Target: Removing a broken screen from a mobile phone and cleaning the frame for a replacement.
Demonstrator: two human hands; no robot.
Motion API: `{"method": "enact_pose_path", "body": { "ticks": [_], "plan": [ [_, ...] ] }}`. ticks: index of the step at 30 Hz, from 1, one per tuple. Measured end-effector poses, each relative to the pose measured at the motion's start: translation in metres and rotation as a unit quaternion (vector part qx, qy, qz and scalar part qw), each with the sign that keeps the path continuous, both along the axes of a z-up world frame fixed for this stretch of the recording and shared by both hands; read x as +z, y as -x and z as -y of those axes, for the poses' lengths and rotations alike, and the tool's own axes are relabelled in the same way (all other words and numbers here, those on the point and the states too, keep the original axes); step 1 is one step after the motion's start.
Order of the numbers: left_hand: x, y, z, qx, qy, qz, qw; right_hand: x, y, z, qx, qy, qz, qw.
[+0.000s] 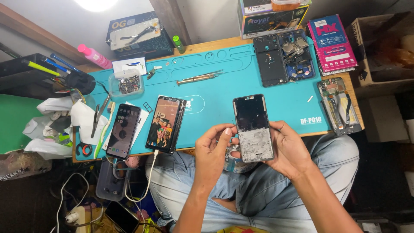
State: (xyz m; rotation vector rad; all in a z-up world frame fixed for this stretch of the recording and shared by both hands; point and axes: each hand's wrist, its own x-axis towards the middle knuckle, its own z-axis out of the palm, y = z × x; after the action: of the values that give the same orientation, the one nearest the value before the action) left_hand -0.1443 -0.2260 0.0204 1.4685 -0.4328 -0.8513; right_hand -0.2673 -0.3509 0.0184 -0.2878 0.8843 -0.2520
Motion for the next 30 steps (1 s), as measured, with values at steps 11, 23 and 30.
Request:
{"method": "enact_pose_path", "body": {
  "ticks": [11, 23, 30],
  "plan": [
    [-0.040, -0.006, -0.008, 0.024, -0.062, 0.089, 0.994, -0.039, 0.003, 0.020, -0.012, 0.150, 0.006, 0.989],
    [-0.058, 0.003, -0.019, 0.020, -0.094, 0.118, 0.988, -0.037, -0.008, 0.029, -0.027, 0.126, 0.031, 0.991],
    [-0.053, 0.002, -0.019, 0.027, -0.099, 0.112, 0.988, -0.028, -0.016, 0.033, -0.022, 0.110, 0.011, 0.994]
  ]
}}
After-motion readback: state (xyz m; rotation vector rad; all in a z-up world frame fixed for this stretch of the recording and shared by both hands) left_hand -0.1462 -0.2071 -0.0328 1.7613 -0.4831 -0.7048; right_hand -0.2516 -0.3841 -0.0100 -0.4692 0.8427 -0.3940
